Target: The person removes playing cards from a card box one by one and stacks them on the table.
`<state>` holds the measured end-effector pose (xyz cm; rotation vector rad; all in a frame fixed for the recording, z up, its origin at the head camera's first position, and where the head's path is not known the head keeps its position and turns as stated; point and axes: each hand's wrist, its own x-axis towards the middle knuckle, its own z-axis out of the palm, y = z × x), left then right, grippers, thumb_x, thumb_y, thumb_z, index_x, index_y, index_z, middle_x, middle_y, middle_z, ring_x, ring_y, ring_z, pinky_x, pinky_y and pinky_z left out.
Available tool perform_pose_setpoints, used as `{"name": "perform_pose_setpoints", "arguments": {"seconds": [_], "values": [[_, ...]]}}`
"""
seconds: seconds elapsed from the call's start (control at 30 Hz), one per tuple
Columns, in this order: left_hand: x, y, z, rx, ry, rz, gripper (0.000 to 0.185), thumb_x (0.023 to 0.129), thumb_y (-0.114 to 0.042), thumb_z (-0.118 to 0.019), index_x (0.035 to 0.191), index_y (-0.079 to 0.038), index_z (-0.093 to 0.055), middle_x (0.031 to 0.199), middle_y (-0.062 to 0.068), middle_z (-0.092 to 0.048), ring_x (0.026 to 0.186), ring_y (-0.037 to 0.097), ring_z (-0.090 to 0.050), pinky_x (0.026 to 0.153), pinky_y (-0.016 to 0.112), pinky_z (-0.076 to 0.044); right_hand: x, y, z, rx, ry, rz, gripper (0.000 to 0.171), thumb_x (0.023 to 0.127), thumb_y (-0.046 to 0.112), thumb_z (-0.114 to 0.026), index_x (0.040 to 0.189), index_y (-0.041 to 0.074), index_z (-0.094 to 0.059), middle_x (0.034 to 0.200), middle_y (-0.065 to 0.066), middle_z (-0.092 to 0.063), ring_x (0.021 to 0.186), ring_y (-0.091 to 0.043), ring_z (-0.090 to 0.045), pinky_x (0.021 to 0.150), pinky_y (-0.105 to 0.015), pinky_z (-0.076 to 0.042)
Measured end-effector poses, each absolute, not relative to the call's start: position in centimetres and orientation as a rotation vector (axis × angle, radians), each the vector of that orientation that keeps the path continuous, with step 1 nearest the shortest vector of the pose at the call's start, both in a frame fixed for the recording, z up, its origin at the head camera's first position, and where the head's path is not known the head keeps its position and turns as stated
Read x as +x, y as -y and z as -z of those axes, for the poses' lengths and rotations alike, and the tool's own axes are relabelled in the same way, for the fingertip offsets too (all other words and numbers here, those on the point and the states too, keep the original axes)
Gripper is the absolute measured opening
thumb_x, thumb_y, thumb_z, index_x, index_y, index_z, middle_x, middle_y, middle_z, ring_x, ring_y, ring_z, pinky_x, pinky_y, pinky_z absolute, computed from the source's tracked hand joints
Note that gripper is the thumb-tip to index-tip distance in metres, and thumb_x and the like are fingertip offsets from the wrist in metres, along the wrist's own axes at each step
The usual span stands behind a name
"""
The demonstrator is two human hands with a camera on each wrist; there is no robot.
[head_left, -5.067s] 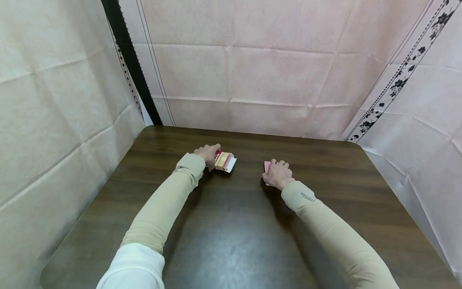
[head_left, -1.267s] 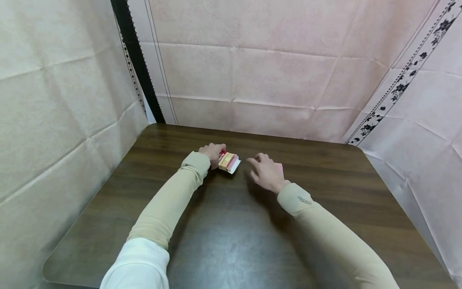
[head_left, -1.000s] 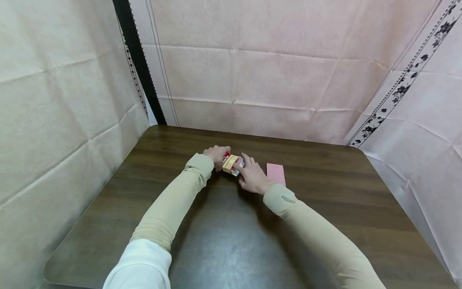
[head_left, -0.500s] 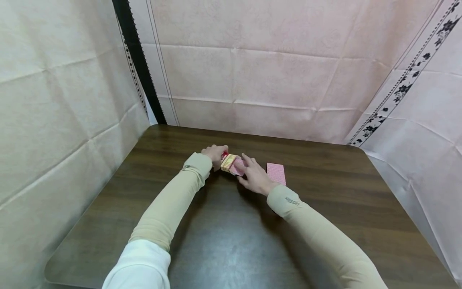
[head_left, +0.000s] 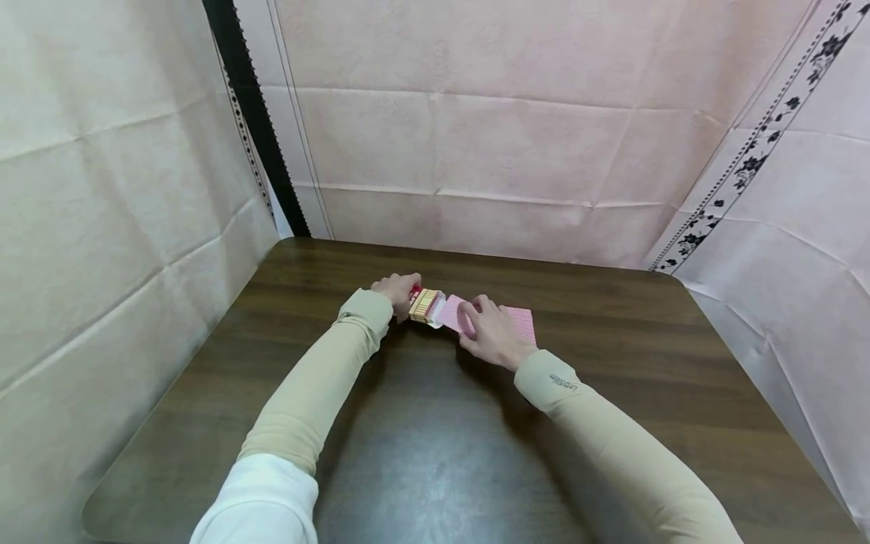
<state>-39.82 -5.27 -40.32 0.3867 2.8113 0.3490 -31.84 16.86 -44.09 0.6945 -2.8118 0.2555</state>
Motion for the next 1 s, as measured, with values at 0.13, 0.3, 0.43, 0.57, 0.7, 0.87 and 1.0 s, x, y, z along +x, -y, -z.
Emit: {"name": "perform_pose_setpoints", "arguments": {"seconds": [0.13,0.3,0.43,0.57,0.7,0.87,1.0], "values": [[-39.7,5.5,40.2,0.379,-2.812,-0.365,0.068,0.064,0.003,-0.076,0.120,-0.022,-0.047,0.116,0.011,-0.056,0.098,0.030,-0.053,0.084,0.044,-0.043,-31.8,-18.1,44.3,0.500,2.808,-0.207,0.052,0.088,0.040,-0.060,0.128,0.010,-0.048,0.110,-0.019,-0.052,0.095,-0.032,-0.055,0.084,-0.047,-0.044],[-39.4,5.5,40.0,0.386,-2.814,-0.382,0.068,0.064,0.002,-0.077,0.120,-0.021,-0.047,0.116,0.012,-0.055,0.098,0.031,-0.053,0.085,0.045,-0.043,-31.8,-19.8,44.8,0.196,2.813,-0.153,0.050,0.091,0.047,-0.055,0.117,0.005,-0.048,0.098,-0.021,-0.050,0.090,-0.037,-0.053,0.077,-0.049,-0.042],[-39.5,5.5,40.0,0.384,-2.807,-0.388,0.068,0.065,0.002,-0.077,0.120,-0.021,-0.047,0.116,0.012,-0.055,0.097,0.031,-0.053,0.082,0.043,-0.043,-31.5,-20.9,45.1,0.042,2.865,-0.106,0.049,0.092,0.049,-0.052,0.108,0.003,-0.050,0.096,-0.023,-0.052,0.091,-0.040,-0.054,0.076,-0.053,-0.043],[-39.4,5.6,40.0,0.395,-2.798,-0.397,0.067,0.066,0.003,-0.076,0.121,-0.020,-0.047,0.117,0.013,-0.055,0.097,0.031,-0.052,0.080,0.043,-0.043,-31.5,-21.4,45.5,-0.032,2.923,-0.056,0.052,0.092,0.050,-0.050,0.109,0.001,-0.052,0.097,-0.025,-0.054,0.093,-0.042,-0.055,0.078,-0.055,-0.043],[-39.4,5.5,40.1,0.389,-2.796,-0.406,0.067,0.066,0.003,-0.076,0.121,-0.020,-0.047,0.117,0.013,-0.055,0.097,0.031,-0.052,0.081,0.043,-0.043,-31.5,-21.4,45.7,-0.050,2.972,-0.022,0.055,0.094,0.053,-0.046,0.114,0.002,-0.052,0.101,-0.026,-0.055,0.098,-0.043,-0.055,0.082,-0.056,-0.043],[-39.6,5.3,40.3,0.376,-2.791,-0.395,0.067,0.065,0.001,-0.077,0.121,-0.021,-0.046,0.116,0.012,-0.055,0.097,0.030,-0.053,0.081,0.042,-0.043,-31.4,-21.2,45.6,-0.040,3.015,0.073,0.063,0.095,0.058,-0.041,0.126,0.004,-0.051,0.109,-0.028,-0.055,0.102,-0.044,-0.054,0.084,-0.057,-0.042],[-39.7,5.3,40.4,0.384,-2.786,-0.388,0.066,0.066,0.002,-0.077,0.119,-0.021,-0.047,0.115,0.011,-0.055,0.096,0.030,-0.053,0.078,0.041,-0.043,-31.4,-21.1,45.4,-0.023,3.005,0.128,0.066,0.094,0.061,-0.040,0.128,0.004,-0.051,0.111,-0.027,-0.056,0.101,-0.043,-0.054,0.083,-0.057,-0.043]]}}
